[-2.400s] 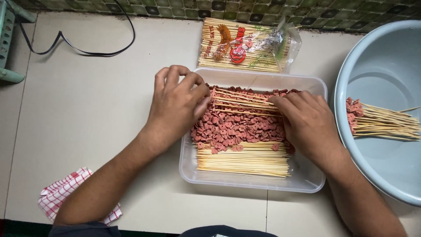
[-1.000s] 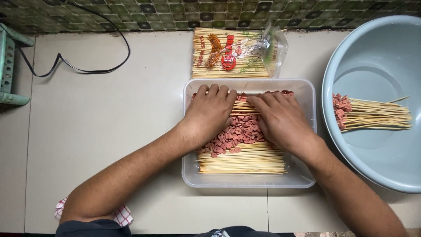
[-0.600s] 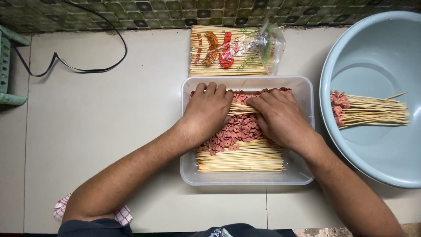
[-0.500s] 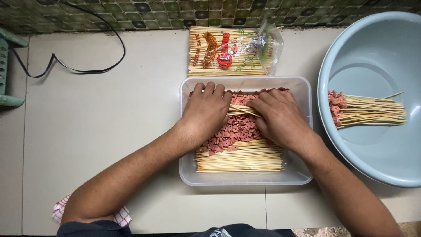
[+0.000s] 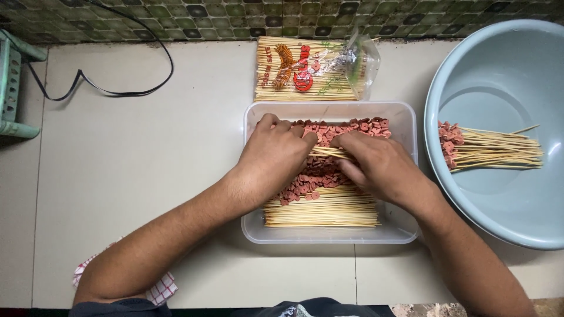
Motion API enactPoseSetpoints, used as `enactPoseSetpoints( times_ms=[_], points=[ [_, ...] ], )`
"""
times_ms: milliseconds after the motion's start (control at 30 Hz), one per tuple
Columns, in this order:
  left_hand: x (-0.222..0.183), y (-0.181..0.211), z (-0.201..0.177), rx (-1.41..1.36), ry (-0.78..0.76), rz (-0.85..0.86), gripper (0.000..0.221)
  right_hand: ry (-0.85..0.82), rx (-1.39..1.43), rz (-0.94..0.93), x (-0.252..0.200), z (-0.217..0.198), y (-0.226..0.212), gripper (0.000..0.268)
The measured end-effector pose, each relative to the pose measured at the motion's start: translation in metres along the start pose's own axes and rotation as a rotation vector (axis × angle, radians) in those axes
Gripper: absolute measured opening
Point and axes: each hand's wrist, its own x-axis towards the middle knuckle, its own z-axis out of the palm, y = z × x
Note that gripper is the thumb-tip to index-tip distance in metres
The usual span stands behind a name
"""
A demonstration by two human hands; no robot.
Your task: Skewering small pieces of diced meat onto wooden sticks from a plastic container.
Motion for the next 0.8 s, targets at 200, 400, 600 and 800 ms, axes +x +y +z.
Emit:
enactPoseSetpoints(
  times_ms=[200,400,600,800],
  points=[
    [-0.008,0.008,-0.018,0.027,0.002,-0.001,0.023,-0.097,0.067,0.021,0.001,-0.025,-0.019,0.014],
    [-0.013,0.014,-0.015,-0.002,0.003,0.006,0.019,-0.132,-0.055,-0.019,-0.008,-0.025,-0.011,0.022],
    [-0.017,0.020,-0.021,-0.020,-0.002,0.048,0.026,-0.054,-0.001,-0.092,-0.023,-0.037,-0.016,0.019],
    [-0.017,0.040,-0.045,-0.093,-0.050,0.082,0.015,0.066,0.001,-0.188,-0.045,-0.045,-0.016,0.014]
  ],
)
